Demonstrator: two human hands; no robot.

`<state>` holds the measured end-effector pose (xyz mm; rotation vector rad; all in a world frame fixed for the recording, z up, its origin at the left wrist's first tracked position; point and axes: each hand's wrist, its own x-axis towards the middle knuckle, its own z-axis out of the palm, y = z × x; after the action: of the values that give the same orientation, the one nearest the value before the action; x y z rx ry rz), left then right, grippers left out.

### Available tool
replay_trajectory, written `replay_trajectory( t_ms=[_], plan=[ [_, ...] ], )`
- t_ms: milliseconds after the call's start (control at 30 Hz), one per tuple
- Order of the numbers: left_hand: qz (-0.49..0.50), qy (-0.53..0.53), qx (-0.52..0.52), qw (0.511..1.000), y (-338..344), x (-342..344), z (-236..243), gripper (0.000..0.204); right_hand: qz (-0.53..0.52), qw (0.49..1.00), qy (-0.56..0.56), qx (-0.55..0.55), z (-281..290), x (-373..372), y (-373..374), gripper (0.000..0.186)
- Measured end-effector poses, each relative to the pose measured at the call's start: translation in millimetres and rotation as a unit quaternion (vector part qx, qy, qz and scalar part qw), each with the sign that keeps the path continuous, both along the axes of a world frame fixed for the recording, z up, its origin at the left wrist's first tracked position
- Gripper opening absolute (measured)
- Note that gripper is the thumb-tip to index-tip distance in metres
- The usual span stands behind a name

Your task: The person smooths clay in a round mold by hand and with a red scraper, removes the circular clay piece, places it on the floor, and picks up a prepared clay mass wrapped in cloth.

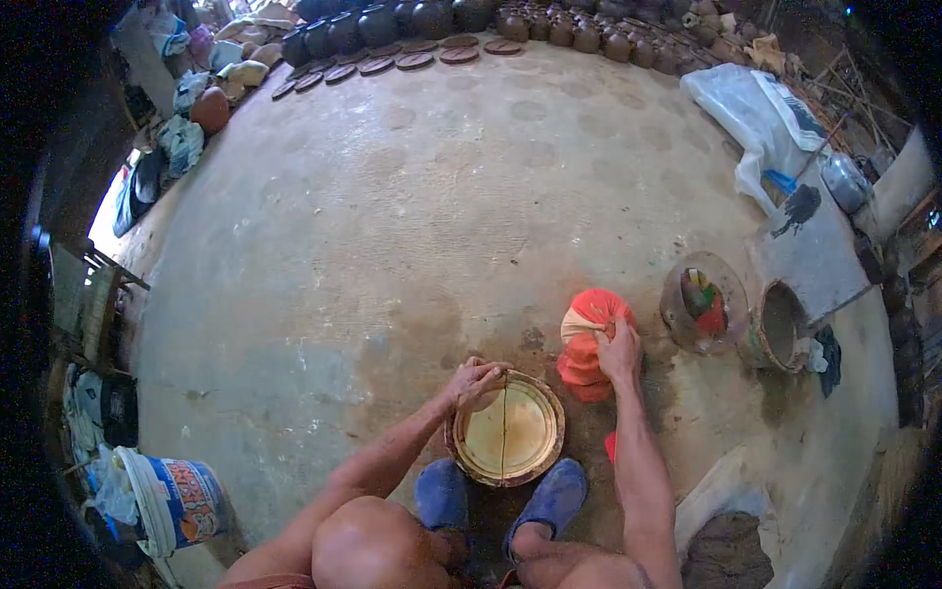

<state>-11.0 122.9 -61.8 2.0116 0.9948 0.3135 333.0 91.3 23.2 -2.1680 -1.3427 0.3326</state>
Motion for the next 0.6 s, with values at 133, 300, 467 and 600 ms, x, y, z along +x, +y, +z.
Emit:
replay_trajectory(
  t_ms=[133,300,467,600],
  plan=[
    [0.024,-0.019,-0.008,1.0,6.4,12.9,11.7,0.051,0.04,0.996,-0.014,0.084,74.0,-6.1,-24.5,0.033],
    [0.039,-0.007,-0.089,0.995,13.1,-4.7,-19.0,0.059,0.063,0.988,0.133,0.043,141.8,-63.9,-90.3,0.029],
    [0.051,-0.049,-0.06,0.996,5.8,6.5,8.1,0.052,0.175,0.968,0.141,0.111,163.1,-95.1,-153.7,0.028],
    [0.032,-0.053,-0.071,0.996,0.3,20.0,32.4,0.05,0.284,0.95,0.119,0.046,97.7,-119.5,-168.4,0.022]
  ],
)
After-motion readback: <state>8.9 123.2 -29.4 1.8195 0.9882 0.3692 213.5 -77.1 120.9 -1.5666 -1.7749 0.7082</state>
